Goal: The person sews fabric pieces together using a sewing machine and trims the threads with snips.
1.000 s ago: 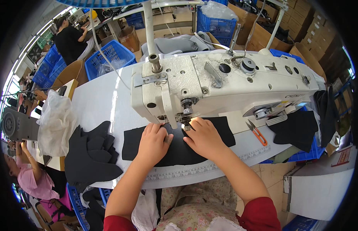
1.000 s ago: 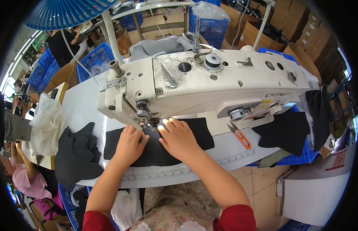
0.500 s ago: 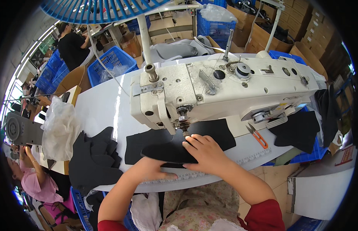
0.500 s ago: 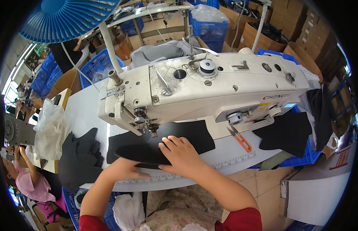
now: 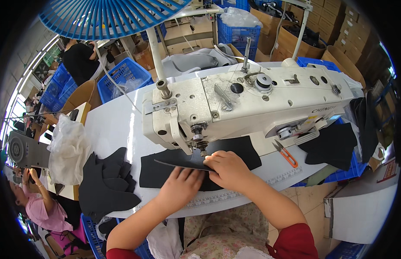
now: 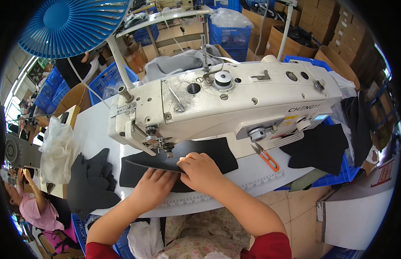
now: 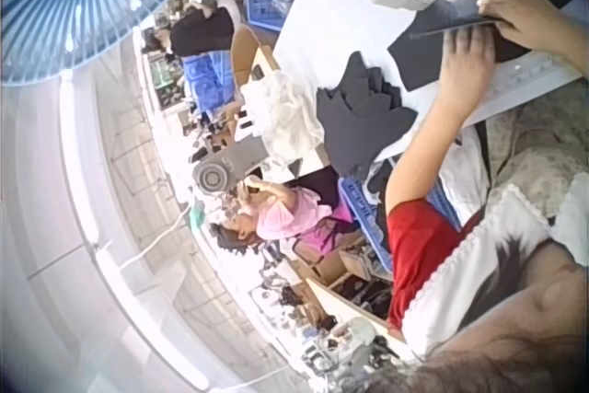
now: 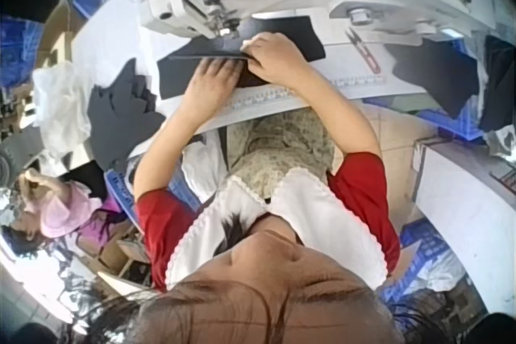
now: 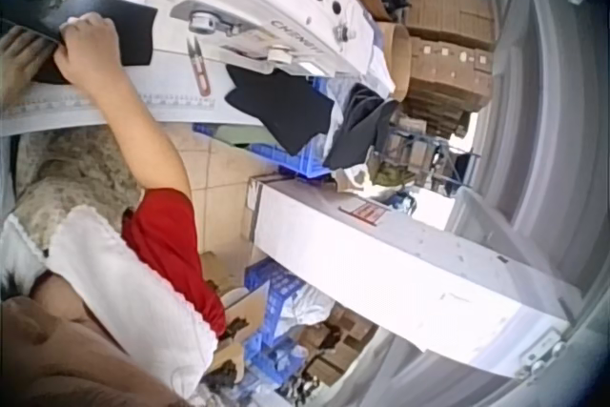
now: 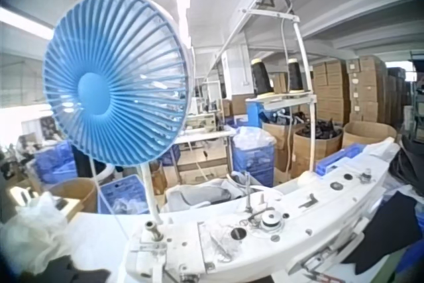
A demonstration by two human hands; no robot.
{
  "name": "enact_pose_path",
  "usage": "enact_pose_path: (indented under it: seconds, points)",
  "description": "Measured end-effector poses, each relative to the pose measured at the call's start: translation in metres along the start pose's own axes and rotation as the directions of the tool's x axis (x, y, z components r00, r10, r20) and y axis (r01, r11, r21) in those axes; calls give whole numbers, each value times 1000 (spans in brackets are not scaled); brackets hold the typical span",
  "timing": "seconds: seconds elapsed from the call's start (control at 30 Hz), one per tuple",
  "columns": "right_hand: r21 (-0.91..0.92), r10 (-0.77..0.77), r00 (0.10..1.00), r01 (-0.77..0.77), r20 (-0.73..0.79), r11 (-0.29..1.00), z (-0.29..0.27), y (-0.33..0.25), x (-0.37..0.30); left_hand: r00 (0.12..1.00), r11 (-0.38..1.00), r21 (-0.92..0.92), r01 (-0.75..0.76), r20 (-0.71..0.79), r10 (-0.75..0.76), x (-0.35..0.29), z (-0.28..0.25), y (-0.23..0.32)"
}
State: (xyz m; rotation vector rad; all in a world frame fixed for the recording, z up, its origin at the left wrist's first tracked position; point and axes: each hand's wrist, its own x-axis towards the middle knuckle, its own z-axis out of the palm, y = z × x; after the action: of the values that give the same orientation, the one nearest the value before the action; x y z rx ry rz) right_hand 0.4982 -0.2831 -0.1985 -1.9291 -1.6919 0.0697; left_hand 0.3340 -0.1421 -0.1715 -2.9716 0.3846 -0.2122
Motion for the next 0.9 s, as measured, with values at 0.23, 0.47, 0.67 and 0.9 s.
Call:
enact_pose_path:
  seconds: [0.23, 0.47, 0.67, 0.9]
  points:
    - [-127, 15, 996, -5, 83, 992, 0, -12, 4, 934, 883, -314, 349, 39, -355, -16, 32, -2]
    - [-184, -59, 996, 70, 64, 980, -3, -5, -6, 923, 847, -434, 307, -80, -376, -21, 28, -10]
    - [-206, -56, 997, 66, 50, 976, 0, -8, -5, 896, 770, -527, 360, -36, -443, -25, 42, -7]
    - [-206, -43, 999, 45, 13, 978, 3, -8, -1, 911, 799, -523, 296, -97, -401, -21, 44, -16]
